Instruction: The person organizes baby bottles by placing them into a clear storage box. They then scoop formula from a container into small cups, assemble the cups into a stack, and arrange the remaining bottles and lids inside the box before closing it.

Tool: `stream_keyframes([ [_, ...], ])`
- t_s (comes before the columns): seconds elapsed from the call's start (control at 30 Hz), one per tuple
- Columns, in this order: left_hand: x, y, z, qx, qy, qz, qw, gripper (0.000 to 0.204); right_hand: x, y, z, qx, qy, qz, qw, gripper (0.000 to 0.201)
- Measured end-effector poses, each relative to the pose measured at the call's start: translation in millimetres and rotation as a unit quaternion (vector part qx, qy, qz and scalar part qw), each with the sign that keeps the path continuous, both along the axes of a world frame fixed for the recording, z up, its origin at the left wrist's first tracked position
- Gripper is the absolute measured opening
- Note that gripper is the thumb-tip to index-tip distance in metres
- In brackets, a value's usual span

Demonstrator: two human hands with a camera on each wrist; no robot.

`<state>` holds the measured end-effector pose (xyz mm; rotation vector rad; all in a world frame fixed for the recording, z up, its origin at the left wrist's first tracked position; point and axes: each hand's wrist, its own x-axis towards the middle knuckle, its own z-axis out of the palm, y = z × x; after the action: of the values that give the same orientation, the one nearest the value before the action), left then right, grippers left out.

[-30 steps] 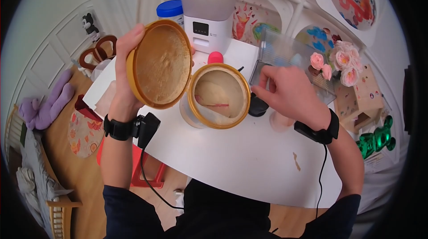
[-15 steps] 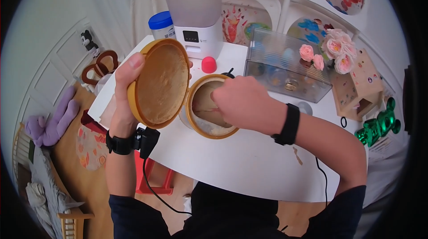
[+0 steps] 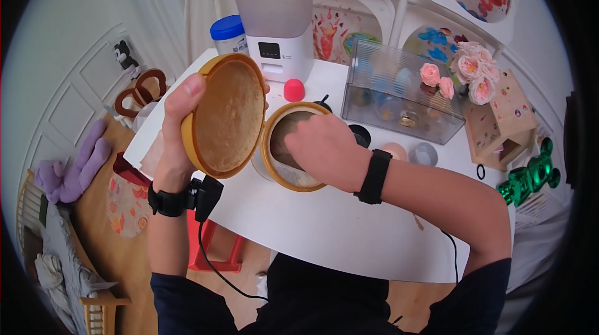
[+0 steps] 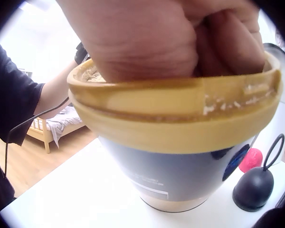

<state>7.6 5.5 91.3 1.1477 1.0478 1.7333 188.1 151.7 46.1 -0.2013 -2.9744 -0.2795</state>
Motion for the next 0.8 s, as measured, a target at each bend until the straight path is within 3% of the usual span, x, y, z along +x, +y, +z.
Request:
stream_keyframes([
  [0.23, 0, 1, 0, -0.004, 0.006, 0.003, 1.0, 0.081, -3, 3, -5, 0.026, 0.027, 0.023, 0.999, 0.01],
  [0.8, -1, -4, 3, -0.019, 0.056, -0.016, 0.998, 0.081, -12, 3, -7, 0.084, -0.05, 0.068, 0.993, 0.008],
])
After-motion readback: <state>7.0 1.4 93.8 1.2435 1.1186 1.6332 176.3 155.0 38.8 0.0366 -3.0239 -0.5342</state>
